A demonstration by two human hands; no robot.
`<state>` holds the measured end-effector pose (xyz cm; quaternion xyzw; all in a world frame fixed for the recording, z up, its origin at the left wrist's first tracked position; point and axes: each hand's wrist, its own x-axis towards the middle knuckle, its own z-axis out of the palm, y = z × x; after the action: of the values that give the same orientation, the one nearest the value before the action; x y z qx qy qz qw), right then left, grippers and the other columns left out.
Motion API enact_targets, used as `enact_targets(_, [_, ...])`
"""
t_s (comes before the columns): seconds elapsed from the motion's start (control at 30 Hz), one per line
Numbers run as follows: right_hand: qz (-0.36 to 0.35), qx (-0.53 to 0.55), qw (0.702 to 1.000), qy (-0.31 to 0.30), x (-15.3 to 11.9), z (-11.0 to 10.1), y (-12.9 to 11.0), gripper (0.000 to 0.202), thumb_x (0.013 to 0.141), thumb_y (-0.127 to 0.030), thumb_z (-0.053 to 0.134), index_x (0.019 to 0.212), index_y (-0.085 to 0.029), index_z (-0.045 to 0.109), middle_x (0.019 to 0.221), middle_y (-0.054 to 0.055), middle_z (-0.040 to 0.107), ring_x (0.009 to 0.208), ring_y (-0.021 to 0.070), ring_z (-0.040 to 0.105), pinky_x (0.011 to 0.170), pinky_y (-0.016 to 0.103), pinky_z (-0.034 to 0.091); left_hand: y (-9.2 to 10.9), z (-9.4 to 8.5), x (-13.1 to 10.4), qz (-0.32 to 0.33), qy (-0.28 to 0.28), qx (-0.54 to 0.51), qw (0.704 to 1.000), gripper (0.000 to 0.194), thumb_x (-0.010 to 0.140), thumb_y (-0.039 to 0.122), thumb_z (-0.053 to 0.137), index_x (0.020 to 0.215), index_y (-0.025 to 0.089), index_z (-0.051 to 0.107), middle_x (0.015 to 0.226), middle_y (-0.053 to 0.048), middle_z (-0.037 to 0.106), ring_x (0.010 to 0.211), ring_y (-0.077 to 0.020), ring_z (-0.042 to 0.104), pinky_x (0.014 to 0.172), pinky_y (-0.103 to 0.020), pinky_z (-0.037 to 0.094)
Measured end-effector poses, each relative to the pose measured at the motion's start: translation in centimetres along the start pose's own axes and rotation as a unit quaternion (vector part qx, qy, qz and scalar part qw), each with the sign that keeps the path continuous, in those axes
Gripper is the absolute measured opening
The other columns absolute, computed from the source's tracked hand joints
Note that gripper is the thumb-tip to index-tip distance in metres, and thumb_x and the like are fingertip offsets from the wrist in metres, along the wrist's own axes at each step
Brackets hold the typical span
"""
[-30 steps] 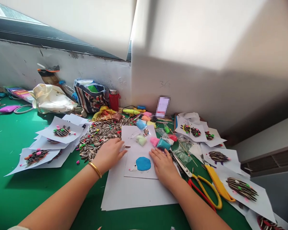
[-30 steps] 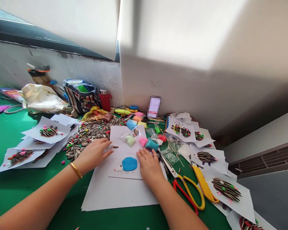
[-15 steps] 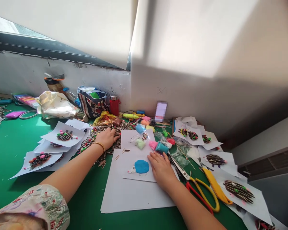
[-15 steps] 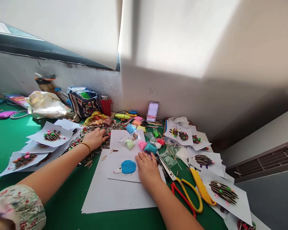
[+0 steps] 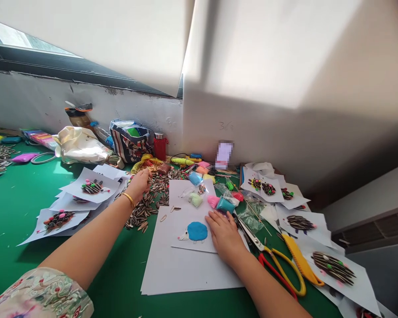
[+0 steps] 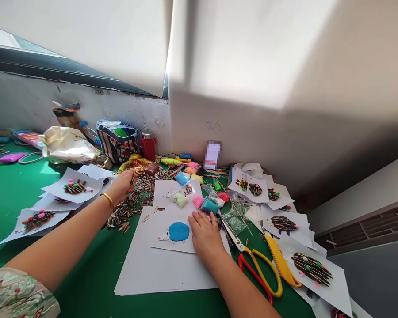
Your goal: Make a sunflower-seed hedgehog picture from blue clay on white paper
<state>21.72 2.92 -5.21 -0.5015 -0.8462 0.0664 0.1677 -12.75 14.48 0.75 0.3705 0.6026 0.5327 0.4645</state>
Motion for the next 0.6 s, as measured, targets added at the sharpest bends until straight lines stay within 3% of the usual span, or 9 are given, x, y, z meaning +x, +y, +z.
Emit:
enact_targets(0.07, [-0.003,-0.008,1.000,0.001,0.0,0.0,0.0,0.045,0.090,-0.011,0.044,0.130,-0.025,0.059,0.141,0.006,0.054,0.134,0.0238,0.045,0.117,0.054,0.016,-0.1,0.4,-1.0,-0.041,-0.034,-0.112,0.992,0.031,0.098,0.044,0.039,0.077,0.020,0.043,0.060,0.005,0.038,0.038,-0.0057,0.028,0.035,-0.015,0.022])
enact_targets(0.23, [-0.007,-0.009,1.000,0.002,-0.1,0.0,-0.1,0.046,0.089,-0.011,0.045,0.130,-0.025,0.058,0.141,0.006,0.054,0.134,0.0234,0.045,0.118,0.054,0.014,-0.6,0.8,-3.2,-0.136,-0.108,-0.305,0.936,0.035,0.100,0.043,0.031,0.077,0.019,0.042,0.063,0.005,0.037,0.038,-0.0039,0.031,0.032,-0.011,0.025])
enact_targets(0.47, [-0.027,-0.022,0.999,0.033,0.0,-0.1,0.1,0.041,0.091,-0.011,0.044,0.126,-0.025,0.060,0.139,0.006,0.057,0.133,0.0245,0.046,0.117,0.058,0.012,-1.5,0.8,-5.3,-0.192,-0.135,-0.420,0.877,0.033,0.100,0.040,0.032,0.078,0.019,0.043,0.069,0.001,0.044,0.042,-0.0052,0.040,0.029,-0.011,0.026])
enact_targets(0.53, [-0.059,-0.018,0.996,0.061,-0.1,-0.8,-0.5,0.038,0.092,-0.012,0.045,0.125,-0.024,0.061,0.137,0.007,0.058,0.133,0.0250,0.046,0.117,0.058,0.014,-1.6,0.8,-6.0,-0.201,-0.141,-0.437,0.865,0.029,0.100,0.037,0.036,0.078,0.018,0.043,0.069,0.001,0.045,0.043,-0.0053,0.041,0.029,-0.012,0.027])
enact_targets(0.6, [-0.120,0.015,0.990,0.068,-0.5,-1.7,-1.8,0.037,0.091,-0.014,0.048,0.123,-0.023,0.062,0.134,0.009,0.060,0.129,0.0245,0.049,0.115,0.052,0.024,-1.6,0.9,-6.6,-0.213,-0.146,-0.452,0.854,0.027,0.099,0.035,0.037,0.078,0.018,0.044,0.069,0.002,0.044,0.043,-0.0055,0.041,0.029,-0.013,0.027])
